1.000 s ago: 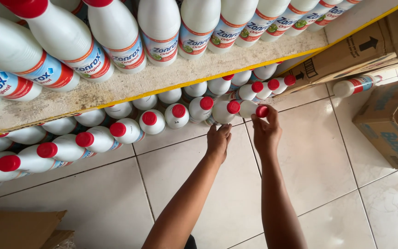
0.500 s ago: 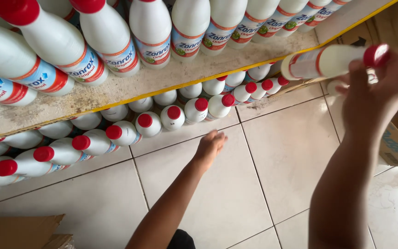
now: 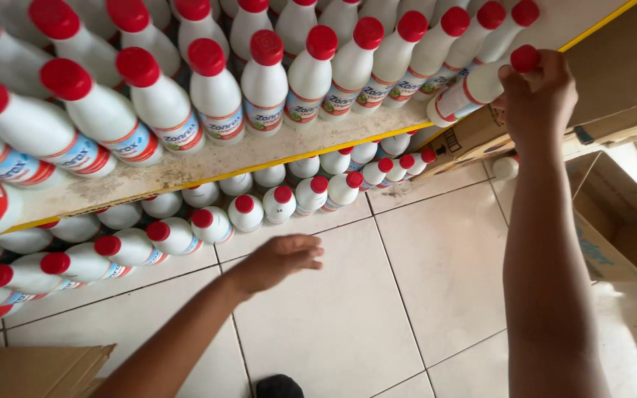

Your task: The person takes white plastic bottles with red caps from a cardboard box and places them onto a yellow shelf. The person arranges the bottles in neat rows, filling gaps on the shelf.

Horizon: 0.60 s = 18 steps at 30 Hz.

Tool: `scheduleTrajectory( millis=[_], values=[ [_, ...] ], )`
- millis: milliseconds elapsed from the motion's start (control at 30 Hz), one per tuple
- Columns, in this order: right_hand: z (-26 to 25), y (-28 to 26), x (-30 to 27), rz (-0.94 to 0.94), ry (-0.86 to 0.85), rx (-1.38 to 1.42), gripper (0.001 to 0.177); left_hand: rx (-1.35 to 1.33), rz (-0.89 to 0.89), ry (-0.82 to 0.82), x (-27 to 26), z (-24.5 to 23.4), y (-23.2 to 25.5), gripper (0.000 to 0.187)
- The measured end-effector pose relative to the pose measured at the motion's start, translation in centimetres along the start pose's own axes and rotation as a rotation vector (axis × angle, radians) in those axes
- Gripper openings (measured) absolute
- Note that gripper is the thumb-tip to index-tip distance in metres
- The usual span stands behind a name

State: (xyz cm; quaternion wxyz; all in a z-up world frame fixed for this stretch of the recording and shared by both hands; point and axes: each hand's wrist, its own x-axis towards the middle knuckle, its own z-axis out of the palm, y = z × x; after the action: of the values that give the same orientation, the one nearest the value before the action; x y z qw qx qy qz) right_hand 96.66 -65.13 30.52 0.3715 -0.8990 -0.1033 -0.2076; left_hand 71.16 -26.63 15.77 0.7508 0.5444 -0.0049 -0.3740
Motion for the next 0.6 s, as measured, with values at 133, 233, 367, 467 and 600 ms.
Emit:
scheduleTrajectory(
  millis=[133,233,367,467,600],
  values=[
    [1.2,-0.4,1.4,0.075,0.074,0.031,0.028,0.063,-0.027,0.103,-2.7,-1.0,5.5,0.062],
    [1.9,-2.1,0.5,0.21,0.108,0.005,0.031,0.028,0.031,0.086,-2.3,-0.8,7.4,0.055],
    [3.3,0.7,0.7,0.323,0.162,0.181,0.049,-0.068,0.154,0.06,-0.6,-0.4,9.6,0.046],
    [4.0,3.8,0.0,0.319,0.196,0.229,0.064,-0.048,0.161,-0.017,-0.2,0.1,10.5,0.044],
    [5.2,3.7,-3.1,0.371,0.147,0.386,0.064,-0.041,0.155,-0.033,2.9,-0.8,10.6,0.043]
  ],
)
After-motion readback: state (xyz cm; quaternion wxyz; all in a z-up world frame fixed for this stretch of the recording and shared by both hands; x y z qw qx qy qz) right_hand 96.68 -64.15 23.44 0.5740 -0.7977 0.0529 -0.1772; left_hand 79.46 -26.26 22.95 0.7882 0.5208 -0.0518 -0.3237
